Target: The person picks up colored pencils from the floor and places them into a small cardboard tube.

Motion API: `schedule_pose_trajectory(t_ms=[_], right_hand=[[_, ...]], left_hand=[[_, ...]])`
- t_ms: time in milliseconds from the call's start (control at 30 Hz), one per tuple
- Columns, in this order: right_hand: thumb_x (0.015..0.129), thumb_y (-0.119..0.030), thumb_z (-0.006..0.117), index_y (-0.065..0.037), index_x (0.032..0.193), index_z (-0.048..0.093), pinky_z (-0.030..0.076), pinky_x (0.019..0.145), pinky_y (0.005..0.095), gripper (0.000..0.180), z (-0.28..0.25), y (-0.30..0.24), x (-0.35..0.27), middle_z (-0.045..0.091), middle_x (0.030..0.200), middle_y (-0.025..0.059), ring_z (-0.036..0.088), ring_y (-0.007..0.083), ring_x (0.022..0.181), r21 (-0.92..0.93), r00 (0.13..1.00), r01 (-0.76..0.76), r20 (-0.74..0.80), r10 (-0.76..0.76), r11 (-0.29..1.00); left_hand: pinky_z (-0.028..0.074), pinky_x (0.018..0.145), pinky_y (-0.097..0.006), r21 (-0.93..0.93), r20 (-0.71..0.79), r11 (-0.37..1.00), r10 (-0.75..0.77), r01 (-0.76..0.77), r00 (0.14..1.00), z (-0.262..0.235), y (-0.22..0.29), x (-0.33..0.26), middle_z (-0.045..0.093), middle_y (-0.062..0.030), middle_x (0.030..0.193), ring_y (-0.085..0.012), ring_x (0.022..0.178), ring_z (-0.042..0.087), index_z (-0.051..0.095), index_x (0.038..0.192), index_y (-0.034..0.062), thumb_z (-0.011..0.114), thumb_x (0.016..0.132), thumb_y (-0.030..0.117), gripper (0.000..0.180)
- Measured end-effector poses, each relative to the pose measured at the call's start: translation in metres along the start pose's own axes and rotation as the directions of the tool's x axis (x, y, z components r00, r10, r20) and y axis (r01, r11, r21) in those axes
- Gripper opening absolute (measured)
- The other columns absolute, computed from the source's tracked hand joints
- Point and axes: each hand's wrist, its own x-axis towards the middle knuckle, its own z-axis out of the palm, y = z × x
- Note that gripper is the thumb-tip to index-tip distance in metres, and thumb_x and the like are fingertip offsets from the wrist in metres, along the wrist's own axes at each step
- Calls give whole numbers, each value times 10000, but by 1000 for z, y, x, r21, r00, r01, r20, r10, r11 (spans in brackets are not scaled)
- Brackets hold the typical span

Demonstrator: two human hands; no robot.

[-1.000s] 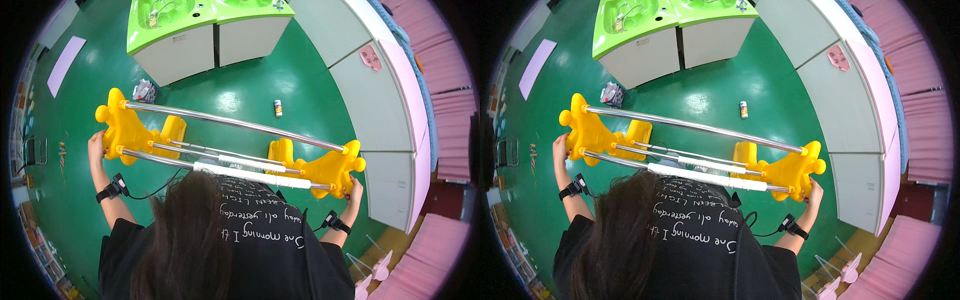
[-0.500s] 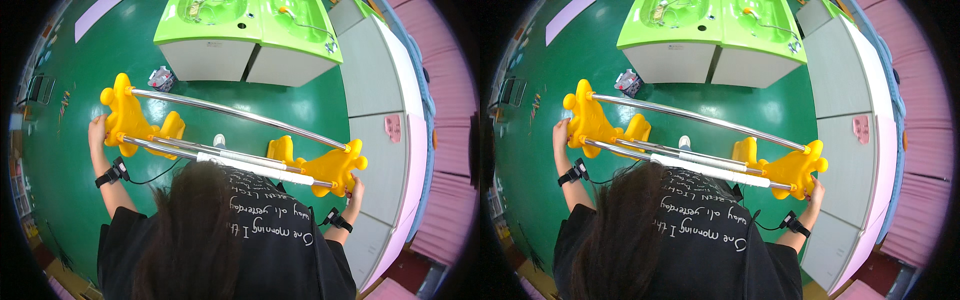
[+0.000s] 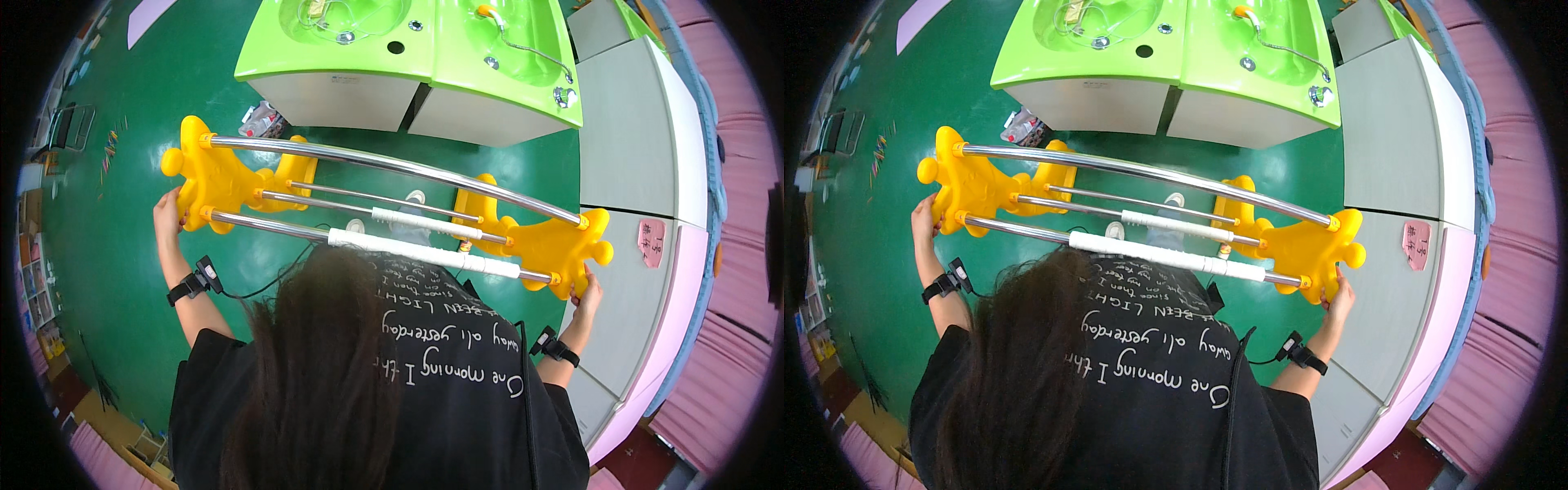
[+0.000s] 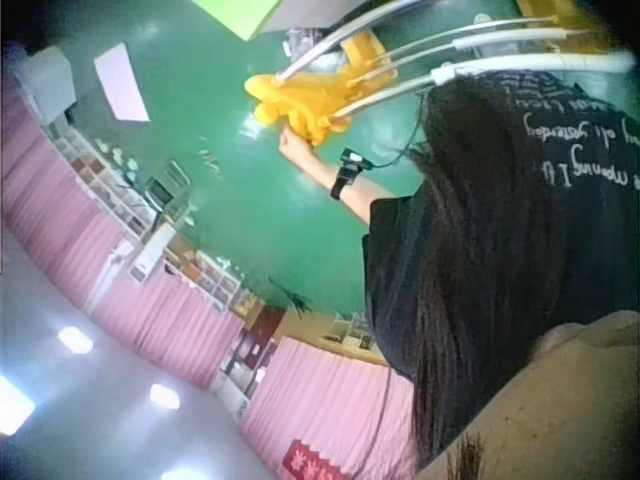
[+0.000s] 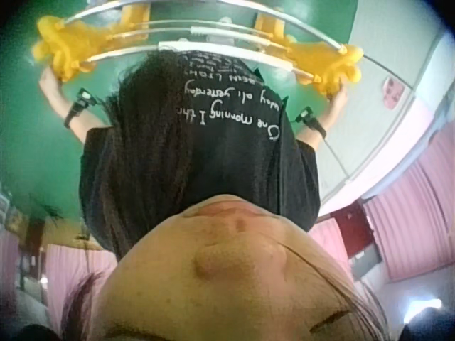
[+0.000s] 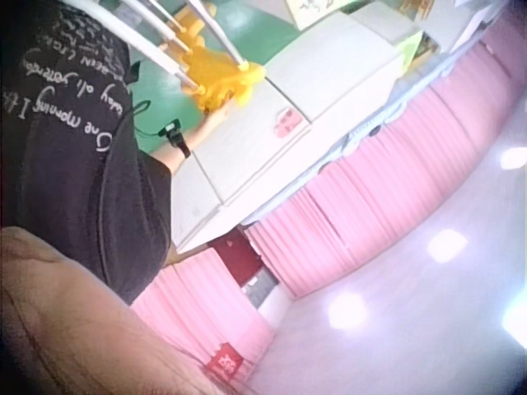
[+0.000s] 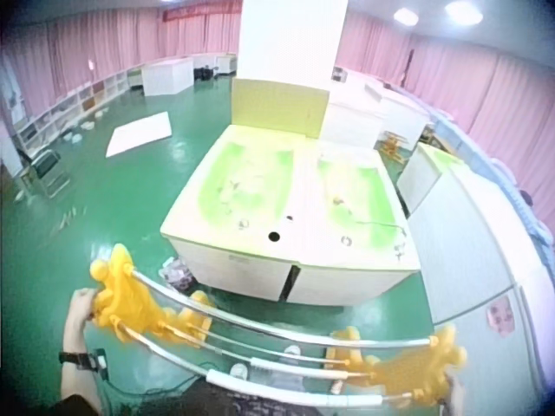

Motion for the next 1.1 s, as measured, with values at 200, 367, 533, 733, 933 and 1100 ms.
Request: schedule_pose_trajectory(t_ms=[200, 367, 533, 733, 933, 1100], right_hand=[[893, -273, 435, -48, 1192, 611, 283, 342, 205, 414, 40, -65, 90, 587, 623, 60, 443, 100, 396, -47, 998, 57, 33, -55, 997], [881, -252, 443, -53, 1168, 627, 296, 343, 216, 395, 57, -82, 158, 593, 620, 58, 453, 98, 398, -49, 999, 33, 43, -31, 998], [884, -248, 447, -39, 1143, 639, 290, 337, 216, 385, 73, -98, 190, 584, 601, 63, 450, 104, 385, -40, 994, 107, 39, -106, 993], [893, -258, 459, -9, 1134, 635, 293, 336, 211, 389, 65, -90, 206, 602, 629, 72, 454, 103, 395, -27, 989, 134, 65, -132, 991], [892, -262, 459, -4, 1135, 633, 288, 339, 204, 395, 68, -99, 182, 606, 632, 78, 454, 100, 398, -22, 990, 140, 29, -139, 990], [889, -265, 458, -3, 1139, 632, 293, 343, 204, 401, 69, -102, 187, 612, 651, 77, 464, 97, 407, -43, 986, 156, 62, -153, 987]], left_hand=[[292, 360, -183, -58, -59, 998, -6, 3, 998, 57, 34, 8, 597, -16, 640, -54, 405, 427, 659, 1101, 105, 503, 906, 310, 323], [323, 377, -185, -5, -83, 1000, 24, -24, 996, 86, 65, 5, 606, -20, 658, -53, 427, 450, 660, 1108, 98, 499, 909, 310, 333], [350, 406, -184, -37, -78, 996, 79, -82, 994, 104, 77, 2, 603, -13, 664, -52, 468, 488, 660, 1095, 67, 484, 930, 282, 324], [358, 417, -187, -54, -79, 989, 133, -138, 988, 120, 92, 7, 607, -20, 678, -52, 481, 491, 665, 1074, 50, 483, 937, 237, 295], [401, 464, -195, -37, -67, 993, 109, -112, 992, 113, 102, 14, 644, -23, 759, -60, 511, 511, 684, 1051, 69, 493, 909, 219, 282], [433, 478, -218, -20, -127, 993, 112, -115, 986, 114, 101, 16, 651, -47, 765, -77, 513, 527, 690, 1036, 56, 501, 894, 221, 288]])
